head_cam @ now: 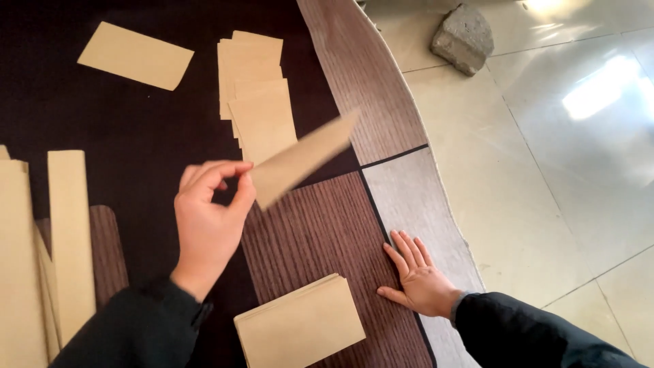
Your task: Folding pre-cut brown paper sheets into bags on a floor mat.
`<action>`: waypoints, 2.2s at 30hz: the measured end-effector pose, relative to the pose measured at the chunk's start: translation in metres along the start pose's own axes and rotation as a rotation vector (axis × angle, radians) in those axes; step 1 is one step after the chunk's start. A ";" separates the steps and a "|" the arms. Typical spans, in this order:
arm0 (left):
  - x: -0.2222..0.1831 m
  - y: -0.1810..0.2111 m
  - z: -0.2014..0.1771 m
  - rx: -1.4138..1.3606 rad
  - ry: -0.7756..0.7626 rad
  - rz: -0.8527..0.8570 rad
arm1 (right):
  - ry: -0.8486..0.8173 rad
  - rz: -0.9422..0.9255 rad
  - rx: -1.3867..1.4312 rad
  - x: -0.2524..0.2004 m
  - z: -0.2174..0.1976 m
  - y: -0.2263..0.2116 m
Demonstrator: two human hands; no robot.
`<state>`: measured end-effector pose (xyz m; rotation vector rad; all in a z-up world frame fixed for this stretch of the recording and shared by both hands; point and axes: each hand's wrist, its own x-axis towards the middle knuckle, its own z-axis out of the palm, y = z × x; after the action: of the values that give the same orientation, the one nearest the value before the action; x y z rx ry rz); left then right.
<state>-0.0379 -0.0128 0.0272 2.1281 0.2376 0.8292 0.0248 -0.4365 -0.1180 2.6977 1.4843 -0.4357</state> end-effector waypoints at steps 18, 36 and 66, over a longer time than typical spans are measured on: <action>-0.207 0.001 -0.048 -0.197 -0.319 -1.205 | 0.086 0.532 1.175 0.010 -0.086 -0.119; -0.217 0.008 -0.050 0.055 -0.308 -0.826 | -0.229 0.330 0.667 -0.010 -0.049 -0.130; -0.304 -0.014 -0.009 0.111 -0.752 -0.939 | -0.423 0.336 0.667 0.004 -0.023 -0.140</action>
<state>-0.2745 -0.1283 -0.1251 1.9385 0.7910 -0.5237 -0.0846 -0.3539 -0.0822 2.9254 0.8472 -1.5852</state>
